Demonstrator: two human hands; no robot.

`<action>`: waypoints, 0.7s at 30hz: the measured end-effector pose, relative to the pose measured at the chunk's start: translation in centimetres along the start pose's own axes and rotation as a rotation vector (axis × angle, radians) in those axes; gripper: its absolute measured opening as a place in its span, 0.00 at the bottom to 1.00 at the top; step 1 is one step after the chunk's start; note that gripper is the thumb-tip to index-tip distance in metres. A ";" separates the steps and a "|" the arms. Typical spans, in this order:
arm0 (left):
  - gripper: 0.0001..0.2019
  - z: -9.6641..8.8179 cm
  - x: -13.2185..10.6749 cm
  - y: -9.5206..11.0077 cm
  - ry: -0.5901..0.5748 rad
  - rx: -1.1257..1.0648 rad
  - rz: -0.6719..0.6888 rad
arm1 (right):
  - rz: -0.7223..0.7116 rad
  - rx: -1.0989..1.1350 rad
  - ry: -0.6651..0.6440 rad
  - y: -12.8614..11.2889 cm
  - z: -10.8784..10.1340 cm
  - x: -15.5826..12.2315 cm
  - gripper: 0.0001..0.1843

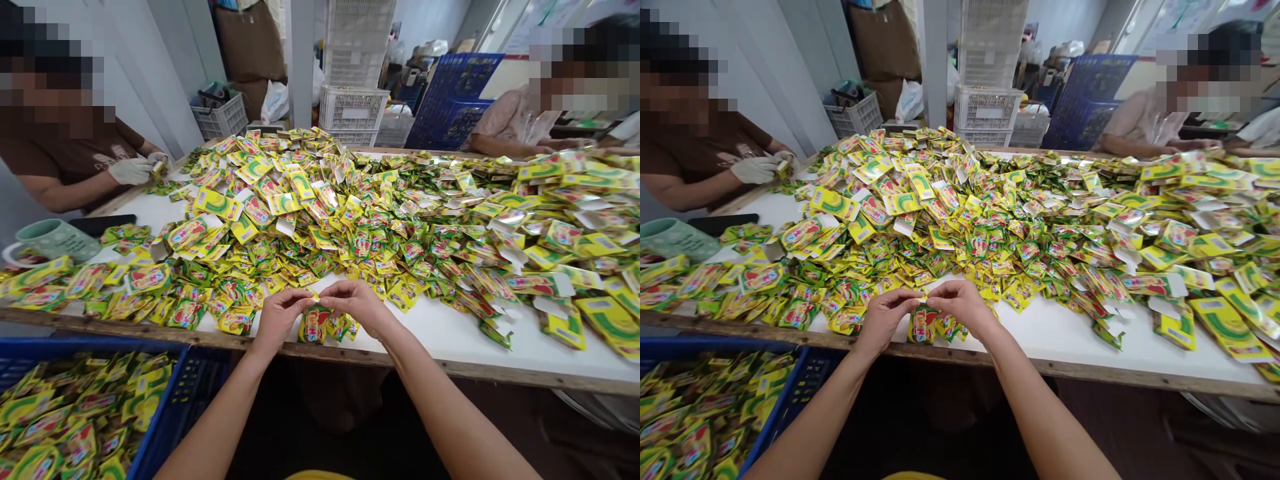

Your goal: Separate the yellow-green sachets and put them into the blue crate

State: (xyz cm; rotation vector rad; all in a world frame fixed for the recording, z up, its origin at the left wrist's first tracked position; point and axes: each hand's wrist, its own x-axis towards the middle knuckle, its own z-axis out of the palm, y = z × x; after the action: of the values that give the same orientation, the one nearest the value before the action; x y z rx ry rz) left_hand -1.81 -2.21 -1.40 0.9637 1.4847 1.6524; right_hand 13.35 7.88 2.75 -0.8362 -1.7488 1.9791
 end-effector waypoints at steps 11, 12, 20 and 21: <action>0.08 -0.3 -0.4 0.9 -0.099 0.060 0.095 | -0.067 -0.048 0.156 1.3 1.4 -0.5 0.18; 0.08 -0.2 -0.5 0.9 -0.099 0.049 0.121 | -0.086 -0.074 0.177 1.6 1.4 -0.7 0.17; 0.07 -0.9 -1.8 1.5 -0.172 0.279 0.315 | -0.504 -0.461 0.222 2.8 1.6 -2.4 0.04; 0.08 -1.1 -1.9 1.4 -0.189 0.289 0.325 | -0.544 -0.503 0.211 2.8 1.8 -2.6 0.05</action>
State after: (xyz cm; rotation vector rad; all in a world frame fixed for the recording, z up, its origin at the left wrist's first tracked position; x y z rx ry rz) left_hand -1.90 -4.53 -0.18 1.5453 1.5223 1.5344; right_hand 14.49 4.44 0.63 -0.5911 -2.0921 1.0856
